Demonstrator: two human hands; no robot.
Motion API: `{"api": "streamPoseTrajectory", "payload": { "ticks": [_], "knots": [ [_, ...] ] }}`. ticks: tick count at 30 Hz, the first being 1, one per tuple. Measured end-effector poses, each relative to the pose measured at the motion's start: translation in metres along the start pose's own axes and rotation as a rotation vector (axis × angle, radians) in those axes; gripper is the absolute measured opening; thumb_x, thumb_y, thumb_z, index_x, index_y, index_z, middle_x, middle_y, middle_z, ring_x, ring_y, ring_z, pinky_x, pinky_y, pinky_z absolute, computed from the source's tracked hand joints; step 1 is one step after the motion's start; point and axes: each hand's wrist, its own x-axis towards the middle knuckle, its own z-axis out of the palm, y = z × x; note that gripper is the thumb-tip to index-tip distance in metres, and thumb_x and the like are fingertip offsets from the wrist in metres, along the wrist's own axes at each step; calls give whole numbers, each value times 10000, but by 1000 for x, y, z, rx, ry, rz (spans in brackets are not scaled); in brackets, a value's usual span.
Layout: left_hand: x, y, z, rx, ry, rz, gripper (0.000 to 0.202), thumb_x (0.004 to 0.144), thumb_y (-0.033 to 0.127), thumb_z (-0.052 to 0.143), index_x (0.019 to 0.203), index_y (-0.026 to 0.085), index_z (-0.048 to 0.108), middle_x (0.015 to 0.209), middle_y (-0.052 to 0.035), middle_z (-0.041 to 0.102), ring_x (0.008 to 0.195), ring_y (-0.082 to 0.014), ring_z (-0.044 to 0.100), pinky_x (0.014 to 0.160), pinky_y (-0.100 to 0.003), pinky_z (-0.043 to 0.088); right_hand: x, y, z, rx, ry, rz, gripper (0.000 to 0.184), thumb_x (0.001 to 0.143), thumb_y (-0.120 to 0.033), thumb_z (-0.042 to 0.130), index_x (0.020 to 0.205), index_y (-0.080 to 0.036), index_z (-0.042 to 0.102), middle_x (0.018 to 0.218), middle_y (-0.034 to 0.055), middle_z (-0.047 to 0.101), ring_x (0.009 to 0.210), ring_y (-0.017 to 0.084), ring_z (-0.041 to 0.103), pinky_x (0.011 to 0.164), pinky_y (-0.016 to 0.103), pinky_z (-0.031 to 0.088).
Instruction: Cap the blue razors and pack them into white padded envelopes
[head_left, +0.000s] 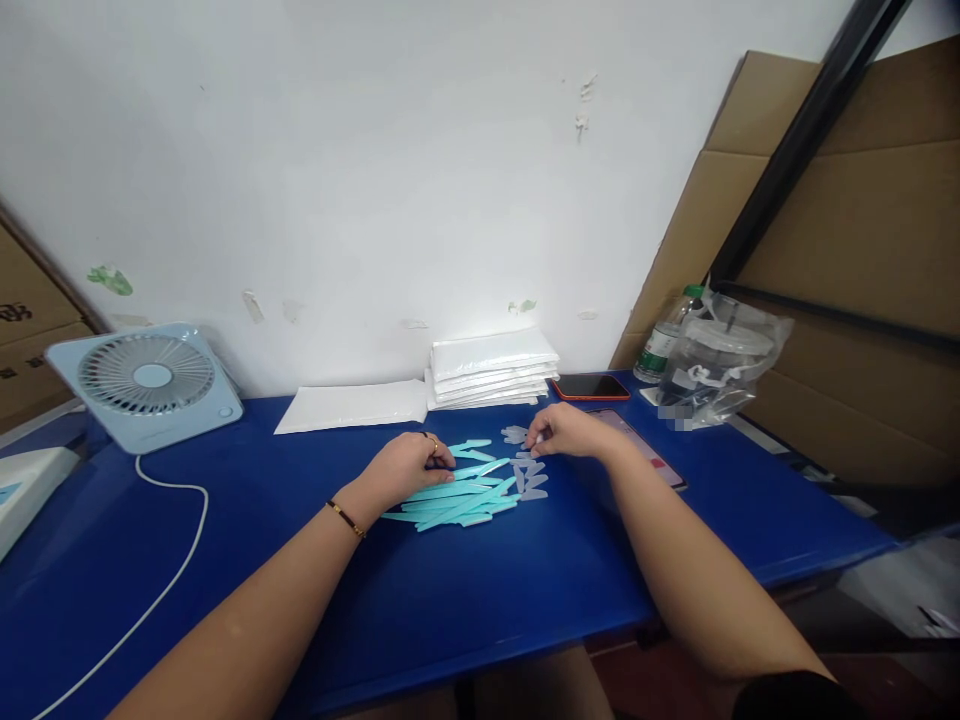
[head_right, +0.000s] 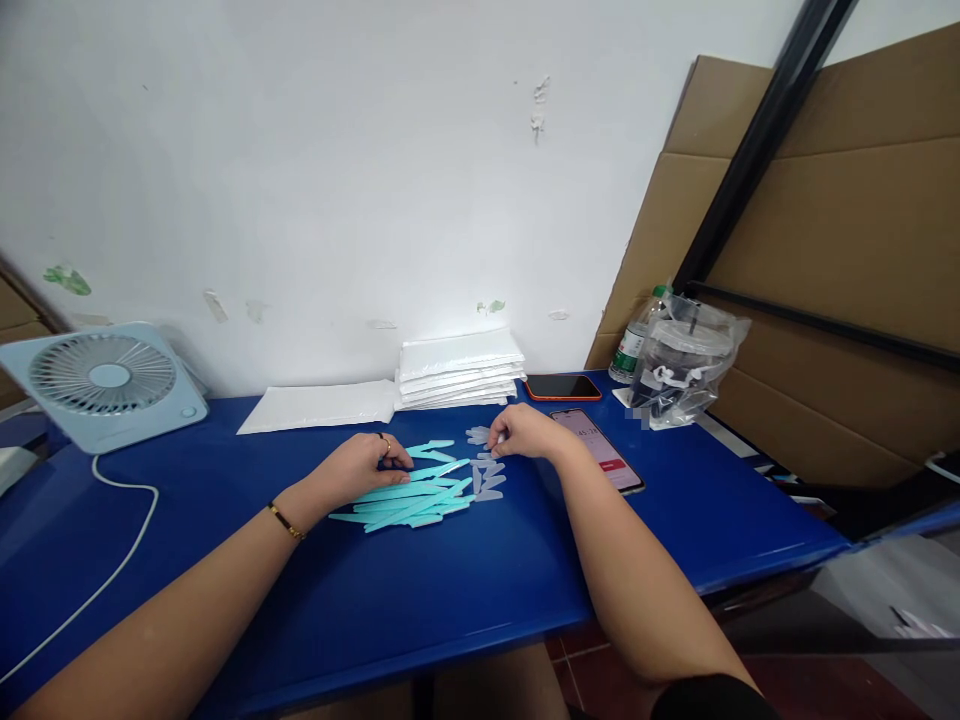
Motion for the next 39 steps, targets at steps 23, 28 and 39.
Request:
{"api": "streamPoseTrajectory", "payload": {
  "ticks": [23, 28, 39],
  "knots": [
    [-4, 8, 0, 125, -21, 70, 230, 786, 371, 571, 961, 263, 672, 837, -2, 640, 684, -132, 567, 589, -225, 376, 7, -5, 15, 18, 60, -29, 100, 672, -204, 641, 759, -176, 679, 726, 14, 677, 646, 138, 603, 560, 210, 402],
    [-5, 11, 1, 114, -23, 87, 158, 805, 310, 541, 835, 247, 682, 826, -2, 640, 682, -126, 567, 594, -224, 373, 8, -6, 17, -15, 125, -68, 78, 672, -167, 637, 742, -175, 669, 737, 10, 674, 640, 127, 589, 557, 205, 390],
    [8, 7, 11, 155, 48, 39, 139, 796, 287, 549, 772, 228, 672, 781, 1, 652, 667, -133, 567, 599, -234, 369, 13, -10, 21, -158, 182, -243, 81, 673, -105, 602, 644, -167, 645, 702, 3, 621, 610, 96, 537, 559, 196, 349]
  ]
}}
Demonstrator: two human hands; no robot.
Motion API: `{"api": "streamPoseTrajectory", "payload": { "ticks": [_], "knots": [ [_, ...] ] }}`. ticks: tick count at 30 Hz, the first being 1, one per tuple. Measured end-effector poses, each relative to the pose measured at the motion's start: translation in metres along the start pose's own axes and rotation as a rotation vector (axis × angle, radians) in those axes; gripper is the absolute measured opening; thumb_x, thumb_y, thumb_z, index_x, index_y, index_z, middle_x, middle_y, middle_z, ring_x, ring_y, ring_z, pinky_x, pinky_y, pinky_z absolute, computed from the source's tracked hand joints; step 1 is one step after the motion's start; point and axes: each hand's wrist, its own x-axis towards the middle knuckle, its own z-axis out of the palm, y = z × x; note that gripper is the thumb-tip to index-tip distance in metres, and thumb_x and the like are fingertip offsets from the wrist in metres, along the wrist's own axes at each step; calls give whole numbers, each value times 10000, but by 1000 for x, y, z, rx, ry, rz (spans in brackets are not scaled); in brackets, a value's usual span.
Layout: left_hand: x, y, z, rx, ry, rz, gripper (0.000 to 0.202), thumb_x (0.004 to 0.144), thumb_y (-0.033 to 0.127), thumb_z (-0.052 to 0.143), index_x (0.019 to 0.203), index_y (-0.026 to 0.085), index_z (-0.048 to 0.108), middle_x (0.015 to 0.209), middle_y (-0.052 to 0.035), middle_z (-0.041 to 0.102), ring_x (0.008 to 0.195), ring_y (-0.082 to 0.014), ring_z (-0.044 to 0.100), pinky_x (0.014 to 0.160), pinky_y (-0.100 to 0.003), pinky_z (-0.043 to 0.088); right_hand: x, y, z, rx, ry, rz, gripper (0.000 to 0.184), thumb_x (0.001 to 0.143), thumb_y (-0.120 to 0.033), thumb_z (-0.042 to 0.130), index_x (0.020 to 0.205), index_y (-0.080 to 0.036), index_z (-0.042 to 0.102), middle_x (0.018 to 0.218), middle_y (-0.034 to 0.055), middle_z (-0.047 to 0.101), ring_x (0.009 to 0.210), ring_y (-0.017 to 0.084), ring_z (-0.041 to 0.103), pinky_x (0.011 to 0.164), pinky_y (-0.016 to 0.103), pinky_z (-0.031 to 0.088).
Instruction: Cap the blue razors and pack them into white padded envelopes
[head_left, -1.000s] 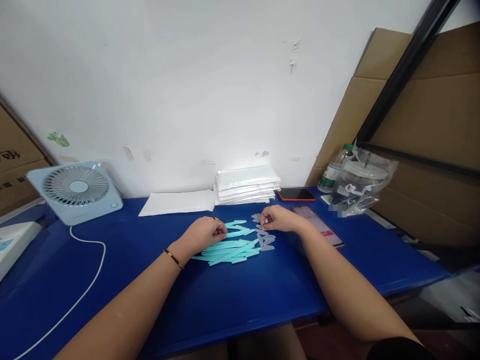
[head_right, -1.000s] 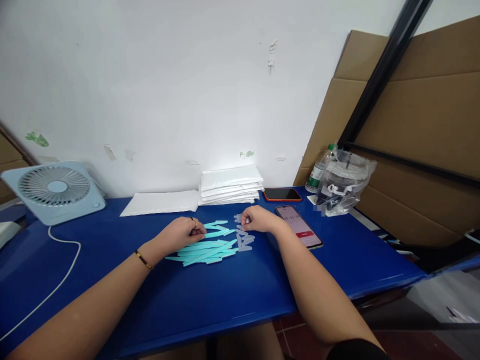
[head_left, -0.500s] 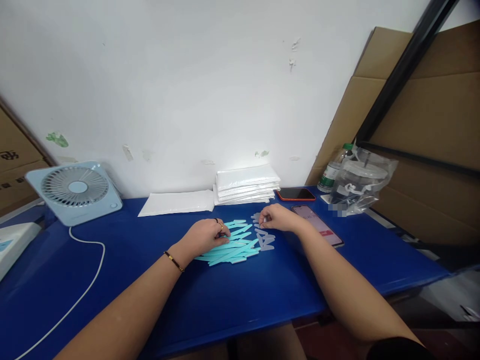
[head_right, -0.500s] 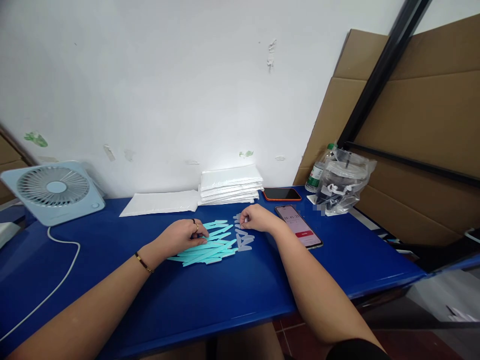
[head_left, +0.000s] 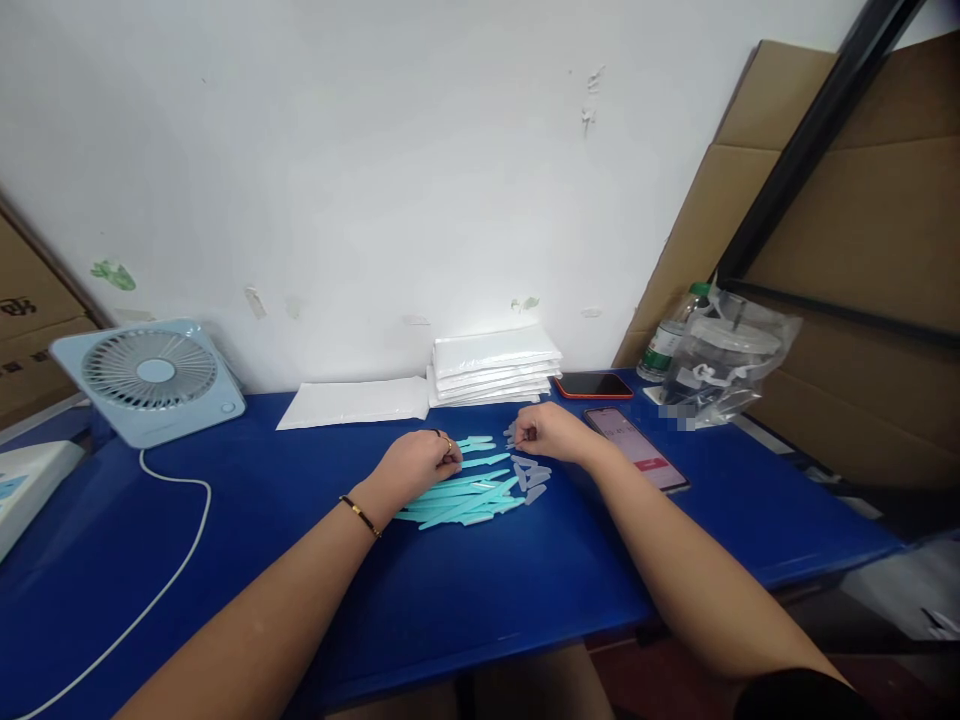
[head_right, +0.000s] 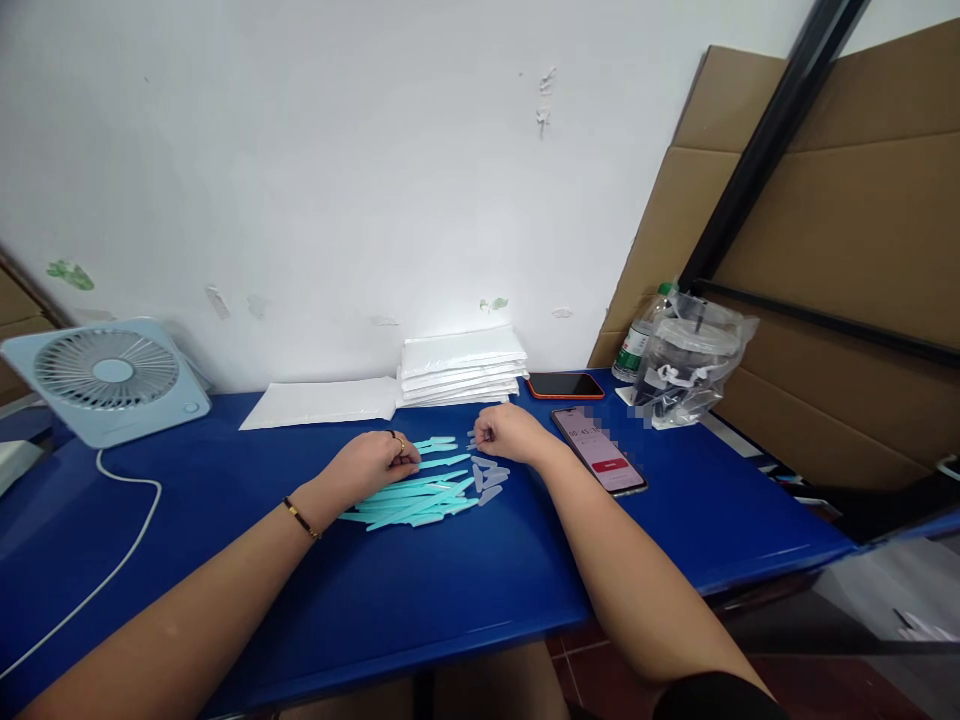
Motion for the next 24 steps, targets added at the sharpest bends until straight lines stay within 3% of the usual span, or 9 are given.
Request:
{"api": "streamPoseTrajectory", "payload": {
  "ticks": [7, 14, 20, 24],
  "knots": [
    [-1, -1, -2, 11, 26, 5, 242, 818, 291, 467, 658, 200, 625, 624, -13, 593, 581, -131, 532, 566, -238, 339, 1, -5, -1, -31, -13, -13, 120, 607, -57, 577, 584, -169, 613, 680, -7, 606, 600, 98, 536, 540, 194, 332],
    [-2, -1, -4, 63, 18, 2, 229, 800, 241, 460, 625, 192, 599, 613, -5, 571, 538, -112, 490, 531, -237, 299, 1, -6, 2, -2, -18, 35, 92, 637, -93, 592, 635, -171, 641, 706, 8, 632, 607, 105, 546, 543, 199, 352],
    [-2, -3, -4, 48, 9, -5, 232, 824, 260, 455, 675, 201, 623, 676, -10, 611, 578, -124, 519, 549, -240, 327, 13, -18, 16, 46, -1, -38, 95, 718, -133, 603, 762, -173, 678, 776, 25, 650, 643, 109, 566, 589, 203, 387],
    [-4, -4, -7, 17, 72, -80, 192, 812, 275, 483, 838, 219, 666, 840, -29, 654, 766, -166, 572, 661, -254, 402, 9, -18, 6, 99, 30, 25, 108, 743, -174, 608, 804, -176, 697, 797, 35, 666, 677, 128, 587, 626, 223, 414]
  ]
}}
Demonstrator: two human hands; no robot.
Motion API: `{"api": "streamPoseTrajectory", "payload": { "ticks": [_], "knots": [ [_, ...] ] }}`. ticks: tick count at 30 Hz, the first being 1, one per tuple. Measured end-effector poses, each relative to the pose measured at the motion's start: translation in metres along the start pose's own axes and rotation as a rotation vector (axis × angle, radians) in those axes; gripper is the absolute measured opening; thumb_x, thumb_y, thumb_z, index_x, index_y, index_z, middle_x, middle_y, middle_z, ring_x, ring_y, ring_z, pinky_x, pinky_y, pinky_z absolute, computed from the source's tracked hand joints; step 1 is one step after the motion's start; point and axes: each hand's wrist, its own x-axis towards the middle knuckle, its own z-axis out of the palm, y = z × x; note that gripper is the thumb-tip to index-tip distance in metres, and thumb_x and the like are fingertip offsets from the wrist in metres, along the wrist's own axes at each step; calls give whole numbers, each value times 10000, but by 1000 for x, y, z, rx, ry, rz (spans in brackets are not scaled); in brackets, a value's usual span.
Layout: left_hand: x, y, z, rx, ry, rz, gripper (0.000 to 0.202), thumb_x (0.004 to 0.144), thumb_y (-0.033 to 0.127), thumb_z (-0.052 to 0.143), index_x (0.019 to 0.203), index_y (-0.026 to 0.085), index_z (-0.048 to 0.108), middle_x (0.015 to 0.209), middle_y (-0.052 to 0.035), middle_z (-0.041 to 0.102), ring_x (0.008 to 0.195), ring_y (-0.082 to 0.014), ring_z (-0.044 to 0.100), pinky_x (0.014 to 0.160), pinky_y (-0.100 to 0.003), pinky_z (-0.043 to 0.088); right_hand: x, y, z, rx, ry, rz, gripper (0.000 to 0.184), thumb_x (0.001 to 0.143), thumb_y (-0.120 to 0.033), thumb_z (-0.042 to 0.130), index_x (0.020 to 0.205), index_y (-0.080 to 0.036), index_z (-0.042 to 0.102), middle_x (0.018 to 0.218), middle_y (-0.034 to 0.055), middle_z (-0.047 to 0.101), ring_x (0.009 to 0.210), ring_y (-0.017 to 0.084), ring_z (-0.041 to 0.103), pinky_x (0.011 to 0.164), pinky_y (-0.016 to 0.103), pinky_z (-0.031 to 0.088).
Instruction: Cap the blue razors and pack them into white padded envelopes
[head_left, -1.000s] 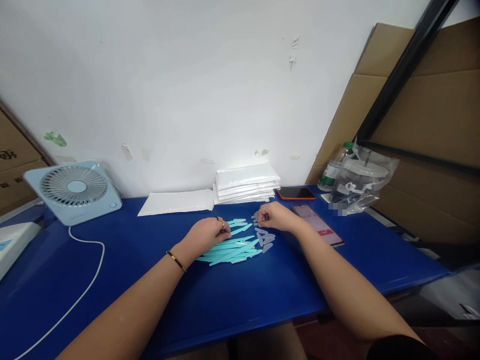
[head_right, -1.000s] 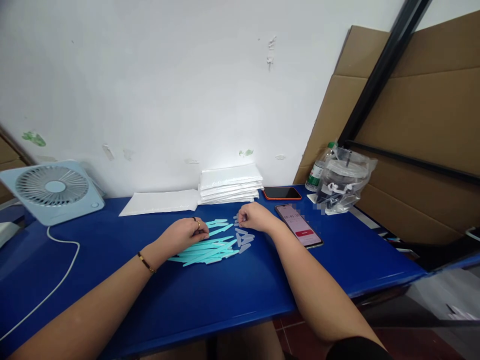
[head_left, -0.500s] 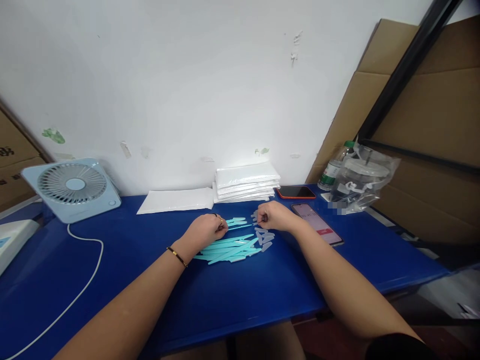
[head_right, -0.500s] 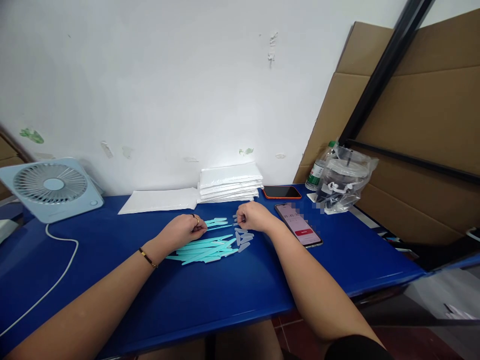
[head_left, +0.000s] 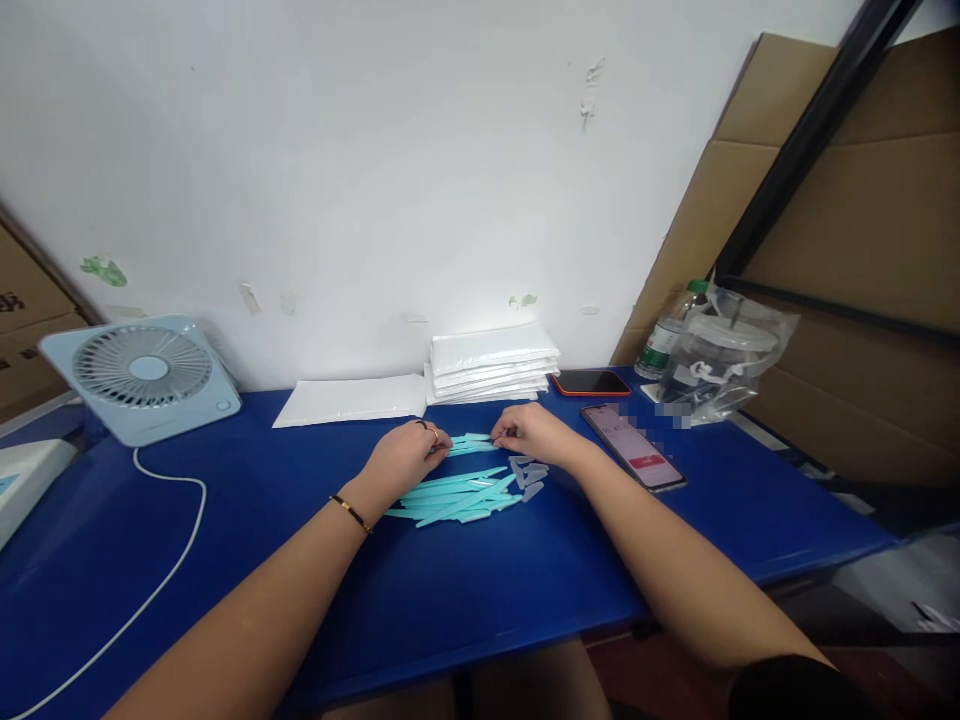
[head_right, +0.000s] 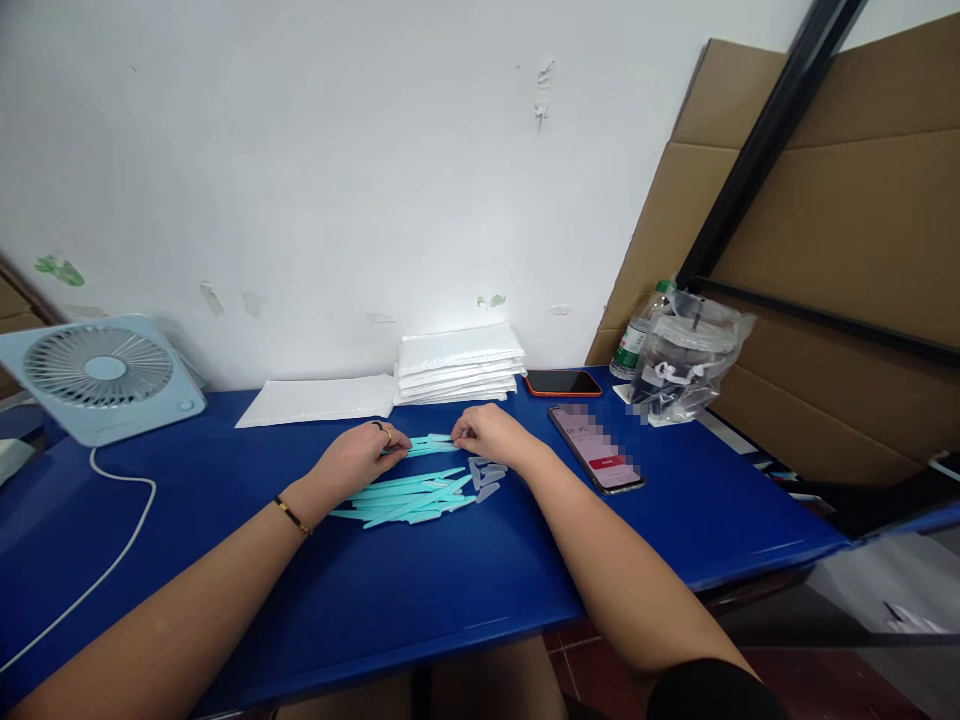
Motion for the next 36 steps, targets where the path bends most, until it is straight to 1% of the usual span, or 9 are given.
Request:
{"api": "streamPoseTrajectory", "payload": {
  "ticks": [2, 5, 7, 9, 16, 23, 27, 31, 36],
  "knots": [
    [-2, 1, -3, -36, 14, -14, 202, 809, 306, 500, 881, 226, 670, 882, -30, 652, 800, -169, 573, 683, -257, 417, -7, 4, -12, 58, -23, 44, 114, 739, -204, 617, 807, -177, 705, 806, 38, 678, 695, 140, 599, 625, 229, 423],
    [-5, 2, -7, -124, -96, 26, 194, 777, 361, 555, 835, 235, 690, 826, -14, 653, 718, -146, 575, 615, -234, 410, -16, 10, -26, 114, -132, 103, 135, 699, -253, 657, 798, -184, 718, 803, 36, 688, 687, 150, 607, 593, 231, 424],
    [-7, 1, -8, -173, -168, 48, 186, 749, 374, 594, 830, 243, 697, 780, 0, 655, 675, -132, 573, 571, -219, 393, -18, 14, -27, 97, -193, 115, 157, 660, -270, 688, 792, -192, 721, 778, 28, 683, 661, 148, 599, 567, 229, 414],
    [-8, 0, -8, -182, -188, 58, 162, 750, 358, 597, 810, 246, 697, 745, 9, 654, 644, -122, 566, 550, -215, 372, -17, 15, -23, 76, -228, 127, 150, 647, -273, 695, 770, -190, 715, 722, 16, 668, 614, 137, 580, 535, 223, 397],
    [-5, 1, -6, 38, -94, 133, 236, 808, 249, 459, 646, 208, 626, 582, 3, 569, 584, -126, 516, 538, -241, 294, -11, 15, -10, 112, -167, 145, 120, 672, -279, 670, 727, -172, 682, 643, 0, 641, 577, 117, 569, 524, 204, 393],
    [-5, -2, -3, 3, -91, 110, 240, 815, 296, 443, 663, 201, 602, 610, -9, 577, 585, -130, 515, 553, -234, 304, -7, 5, -2, 122, -116, 81, 108, 707, -244, 639, 765, -171, 693, 678, 7, 662, 593, 110, 583, 541, 194, 412],
    [-3, -6, 0, 54, -68, 104, 221, 794, 235, 437, 615, 187, 557, 602, -7, 550, 553, -121, 481, 539, -240, 285, -3, 1, 4, 120, -93, 52, 108, 706, -219, 632, 777, -169, 696, 716, 11, 672, 611, 108, 589, 545, 189, 412],
    [-2, -10, 0, 128, -54, 119, 186, 758, 167, 444, 583, 183, 504, 591, 9, 505, 532, -110, 438, 519, -249, 256, -4, 5, 1, 142, -124, 114, 135, 699, -219, 635, 806, -169, 701, 677, 7, 668, 599, 112, 595, 531, 183, 409],
    [-4, -10, -4, 178, -61, 116, 194, 763, 156, 444, 576, 183, 489, 567, 18, 471, 515, -106, 413, 514, -249, 252, -8, 9, -4, 181, -142, 184, 134, 691, -223, 644, 798, -162, 698, 668, 14, 667, 600, 122, 605, 533, 184, 417]
  ]
}}
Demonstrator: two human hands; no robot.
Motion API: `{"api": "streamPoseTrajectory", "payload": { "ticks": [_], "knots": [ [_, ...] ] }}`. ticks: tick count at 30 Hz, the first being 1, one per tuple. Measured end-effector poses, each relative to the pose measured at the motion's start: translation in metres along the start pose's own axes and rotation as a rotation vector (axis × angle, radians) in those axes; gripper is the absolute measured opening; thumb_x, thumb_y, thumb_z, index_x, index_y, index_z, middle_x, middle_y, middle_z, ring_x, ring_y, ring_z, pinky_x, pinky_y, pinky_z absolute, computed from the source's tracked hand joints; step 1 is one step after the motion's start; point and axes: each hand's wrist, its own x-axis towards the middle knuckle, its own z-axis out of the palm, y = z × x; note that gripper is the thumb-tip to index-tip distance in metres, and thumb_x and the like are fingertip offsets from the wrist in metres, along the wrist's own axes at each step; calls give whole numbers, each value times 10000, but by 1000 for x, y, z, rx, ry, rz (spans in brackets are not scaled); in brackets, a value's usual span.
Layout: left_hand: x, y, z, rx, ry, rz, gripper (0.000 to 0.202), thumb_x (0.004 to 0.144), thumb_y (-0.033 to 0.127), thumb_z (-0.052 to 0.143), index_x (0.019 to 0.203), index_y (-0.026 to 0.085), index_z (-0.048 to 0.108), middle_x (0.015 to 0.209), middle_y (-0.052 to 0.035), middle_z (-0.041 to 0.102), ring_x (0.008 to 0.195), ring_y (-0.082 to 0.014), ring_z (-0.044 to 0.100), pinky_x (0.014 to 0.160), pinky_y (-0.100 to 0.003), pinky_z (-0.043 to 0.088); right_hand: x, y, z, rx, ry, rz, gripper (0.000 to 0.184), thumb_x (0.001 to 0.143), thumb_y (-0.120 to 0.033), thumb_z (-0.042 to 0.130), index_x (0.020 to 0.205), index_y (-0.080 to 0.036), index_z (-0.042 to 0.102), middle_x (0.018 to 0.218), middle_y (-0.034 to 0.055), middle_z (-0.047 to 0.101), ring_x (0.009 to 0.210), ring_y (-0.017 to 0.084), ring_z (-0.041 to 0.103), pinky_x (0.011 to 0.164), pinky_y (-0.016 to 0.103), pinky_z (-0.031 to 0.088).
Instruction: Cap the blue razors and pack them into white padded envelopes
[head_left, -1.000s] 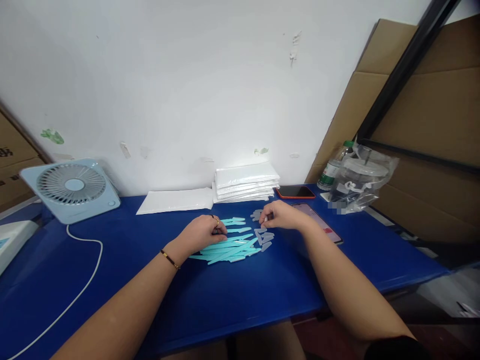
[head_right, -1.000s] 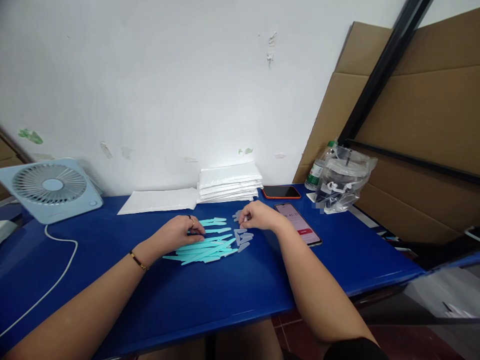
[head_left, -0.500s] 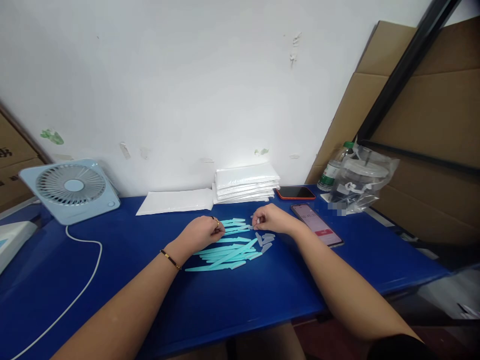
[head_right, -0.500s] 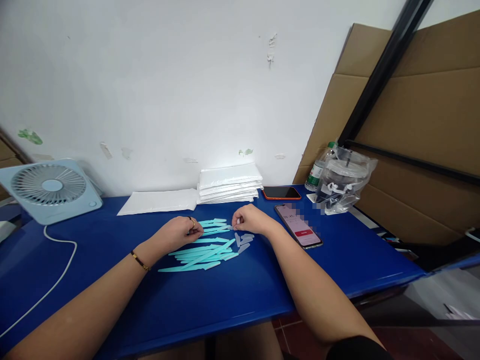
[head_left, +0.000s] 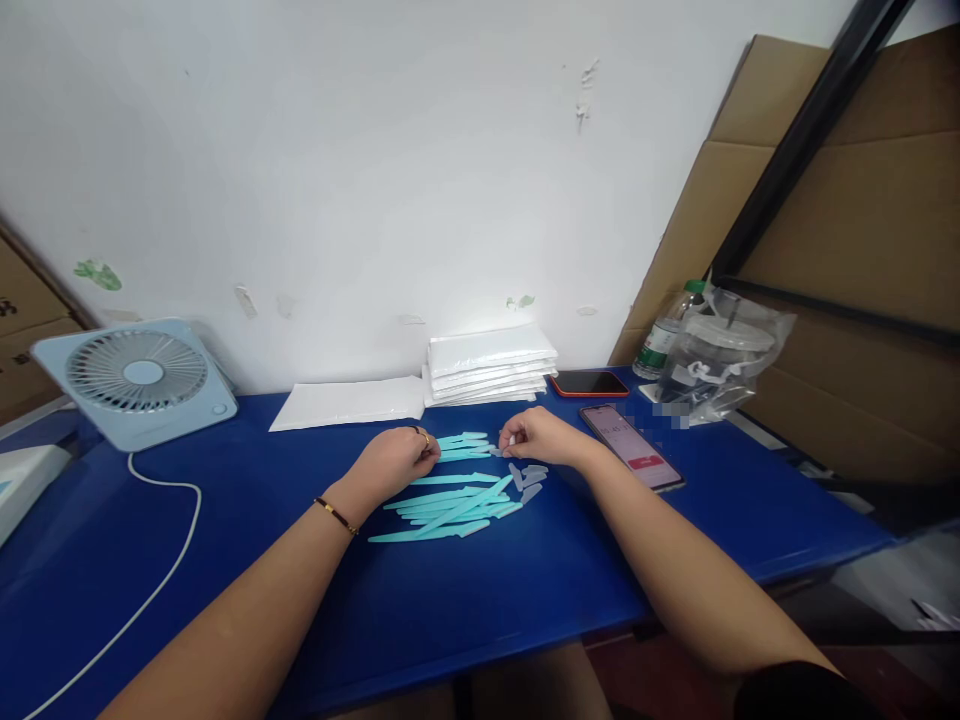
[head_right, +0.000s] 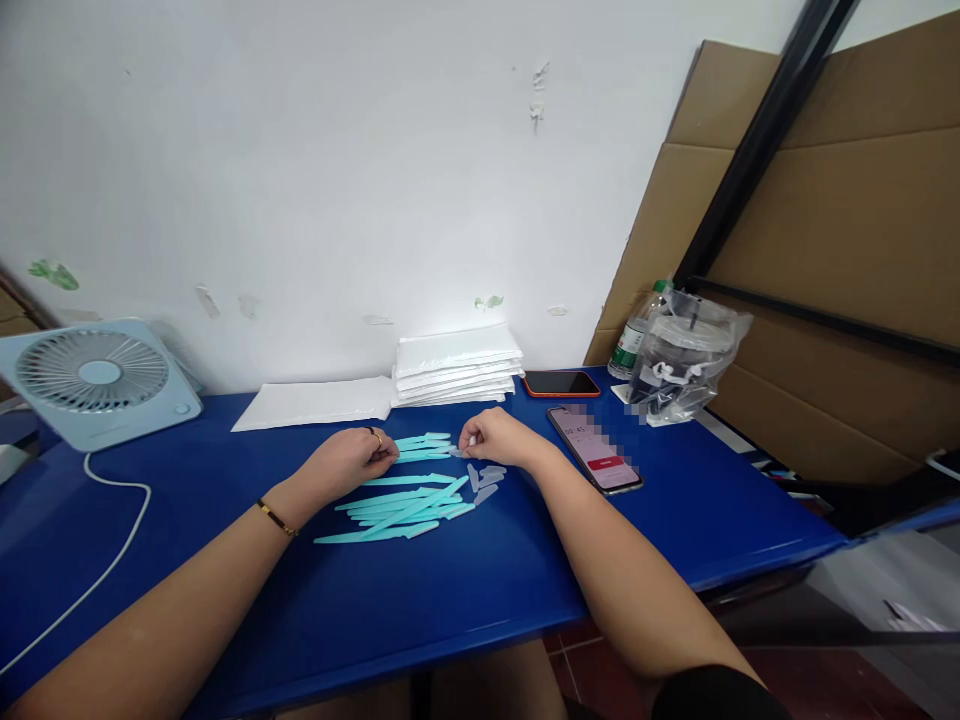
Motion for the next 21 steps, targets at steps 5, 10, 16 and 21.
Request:
{"api": "streamPoseTrajectory", "payload": {
  "ticks": [5, 10, 16, 21],
  "knots": [
    [3, 4, 4, -27, -8, 3, 183, 790, 175, 450, 647, 187, 564, 636, 4, 547, 586, -117, 487, 554, -238, 304, 7, -10, 12, 22, 25, -57, 134, 700, -219, 646, 812, -169, 699, 695, 11, 670, 621, 118, 603, 554, 184, 420],
    [2, 7, 2, -109, 54, -98, 187, 827, 302, 491, 902, 210, 635, 911, -32, 626, 809, -161, 563, 683, -243, 390, 6, -16, 7, -107, 164, -111, 117, 707, -200, 637, 804, -167, 695, 757, 27, 663, 652, 113, 582, 593, 198, 405],
    [-5, 11, -13, -247, -68, -36, 211, 767, 400, 582, 878, 233, 651, 856, -2, 628, 740, -143, 557, 622, -228, 390, -20, -22, -19, -173, -47, -11, 123, 665, -297, 670, 686, -177, 687, 645, -2, 646, 578, 114, 556, 509, 203, 363],
    [-2, 12, -9, -221, -111, -57, 162, 795, 322, 533, 777, 222, 659, 711, 4, 627, 645, -128, 548, 563, -227, 359, -20, -32, -10, -257, -139, 48, 64, 624, -243, 669, 641, -182, 680, 645, -2, 660, 582, 125, 563, 483, 208, 346]
  ]
}}
